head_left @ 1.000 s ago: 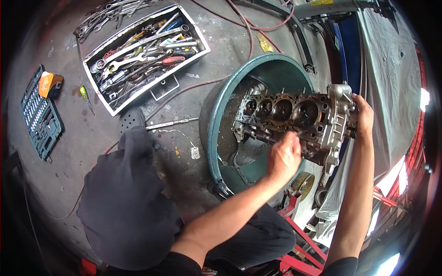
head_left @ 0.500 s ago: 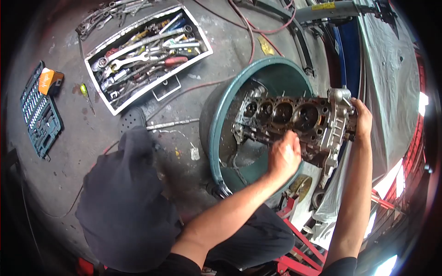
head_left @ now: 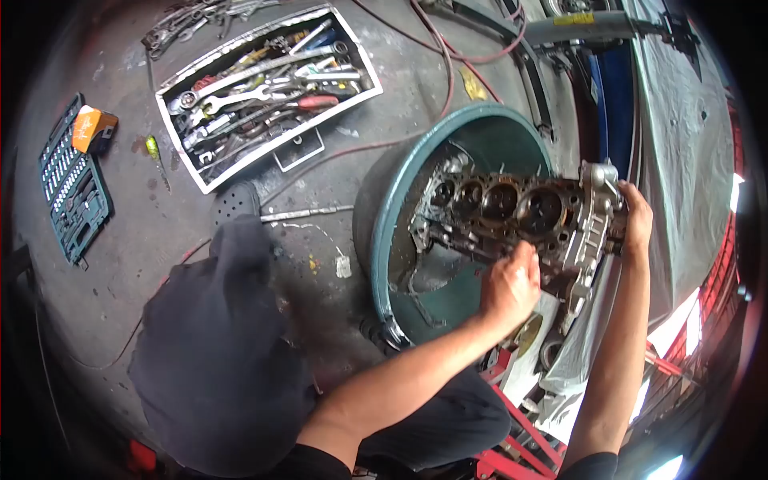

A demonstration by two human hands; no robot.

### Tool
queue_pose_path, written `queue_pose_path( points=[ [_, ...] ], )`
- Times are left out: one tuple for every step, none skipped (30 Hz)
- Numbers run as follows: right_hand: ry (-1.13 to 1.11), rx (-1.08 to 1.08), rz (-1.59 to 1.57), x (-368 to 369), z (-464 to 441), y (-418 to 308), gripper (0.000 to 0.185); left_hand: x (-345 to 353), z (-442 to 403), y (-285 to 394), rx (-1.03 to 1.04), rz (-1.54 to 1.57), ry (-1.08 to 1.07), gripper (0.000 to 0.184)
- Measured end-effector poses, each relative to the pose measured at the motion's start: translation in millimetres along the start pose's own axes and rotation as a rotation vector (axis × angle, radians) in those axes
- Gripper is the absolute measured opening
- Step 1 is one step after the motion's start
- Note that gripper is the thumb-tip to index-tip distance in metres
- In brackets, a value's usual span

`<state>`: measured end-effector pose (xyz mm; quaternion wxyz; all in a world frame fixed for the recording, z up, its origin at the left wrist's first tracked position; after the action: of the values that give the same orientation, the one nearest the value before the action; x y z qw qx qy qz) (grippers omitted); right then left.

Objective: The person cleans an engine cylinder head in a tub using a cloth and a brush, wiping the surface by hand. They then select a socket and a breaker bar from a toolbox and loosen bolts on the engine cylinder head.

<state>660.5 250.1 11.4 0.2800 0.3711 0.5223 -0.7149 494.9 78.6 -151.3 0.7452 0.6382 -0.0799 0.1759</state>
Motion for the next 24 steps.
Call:
queue_pose_path(
  points=[
    [-0.016,-0.016,0.007,-2.1,1.2,1.6,0.032,1.1,-2.9,-16.5,-0.056,-0.103,-0.007,0.009],
    [0.008,0.001,0.040,-2.7,4.4,-1.6,0.032,-6.9,-11.6,-35.6,-0.171,-0.162,-0.040,0.011],
    [0.046,0.018,0.074,-5.8,2.5,0.0,0.032,-21.2,-21.7,-53.6,-0.269,-0.228,-0.062,0.012],
    [0.030,0.029,0.023,-5.5,0.5,2.7,0.032,-31.1,-24.8,-74.3,-0.329,-0.260,-0.057,0.014],
    [0.007,0.041,-0.026,-3.9,-1.9,5.4,0.032,-40.9,-27.5,-88.9,-0.394,-0.290,-0.048,0.015],
    [0.014,0.003,-0.009,-4.0,-2.7,3.6,0.032,-46.1,-25.0,-95.2,-0.378,-0.245,0.017,0.016],
    [0.021,0.004,-0.010,-5.6,-3.8,3.6,0.032,-42.9,-27.4,-89.3,-0.374,-0.245,0.011,0.016],
    [0.012,0.003,-0.009,-5.7,-2.5,3.7,0.032,-39.0,-26.7,-71.7,-0.306,-0.150,0.028,0.016],
    [-0.003,0.004,-0.007,-4.3,0.3,3.2,0.032,-35.4,-24.2,-53.4,-0.242,-0.055,0.050,0.016],
    [0.003,0.018,0.021,-3.0,3.0,0.1,0.031,-17.2,-18.7,-34.2,-0.187,-0.051,-0.069,0.016],
    [-0.001,0.018,0.017,0.7,2.2,0.6,0.031,-1.9,-9.6,-9.8,-0.096,-0.052,-0.146,0.015],
    [0.005,0.008,-0.006,1.3,2.3,0.3,0.032,0.5,-2.7,-0.4,0.000,-0.051,-0.073,0.015],
    [0.015,-0.001,-0.027,-1.1,2.9,0.1,0.032,0.5,2.3,8.1,0.096,-0.046,-0.002,0.015],
    [0.002,0.041,-0.005,-5.4,-2.2,8.4,0.036,-6.9,-1.1,0.5,0.130,-0.091,0.025,0.014],
    [-0.003,0.013,0.043,-8.4,-4.2,9.0,0.035,-7.8,-9.3,-27.3,-0.076,-0.193,-0.076,0.014],
    [-0.001,0.015,0.035,-10.7,-7.0,12.5,0.035,-10.1,-17.1,-37.9,-0.139,-0.241,-0.105,0.013],
    [-0.003,0.013,0.026,-11.1,-10.5,13.9,0.035,-11.7,-22.5,-46.8,-0.203,-0.289,-0.128,0.012],
    [0.016,0.014,0.023,-12.8,-12.8,15.3,0.035,-5.6,-19.1,-43.0,-0.198,-0.232,-0.092,0.012],
    [0.035,0.022,0.017,-12.3,-10.9,14.9,0.035,-1.2,-17.1,-25.9,-0.135,-0.160,-0.118,0.013],
    [0.021,0.004,-0.010,-9.1,-8.5,12.1,0.036,-0.9,-15.5,-6.5,-0.069,-0.105,-0.133,0.012],
    [0.018,0.010,0.035,-9.9,-4.0,8.8,0.037,3.6,-8.6,6.2,-0.012,-0.042,-0.163,0.012],
    [0.009,0.048,0.055,-9.6,-0.1,12.1,0.037,2.7,-9.0,-4.7,0.062,-0.073,-0.055,0.010],
    [0.004,0.063,0.069,-9.8,-1.8,9.3,0.037,-5.0,-17.2,-17.2,-0.048,-0.147,-0.092,0.010],
    [0.007,0.012,0.108,-11.2,-4.9,7.4,0.037,-9.2,-27.5,-31.5,-0.092,-0.170,-0.083,0.010]
  ],
)
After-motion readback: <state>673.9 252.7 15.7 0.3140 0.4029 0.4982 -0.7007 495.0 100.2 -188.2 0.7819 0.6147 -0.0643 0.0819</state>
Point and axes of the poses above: each hand's wrist, its own z-axis away from the middle knuckle, its own x-axis out of the palm, y = z × x, the point moved 8 cm from there along -z, towards the middle knuckle, and after that the axes turned 9 degrees about -y, right-handed, at the moved point
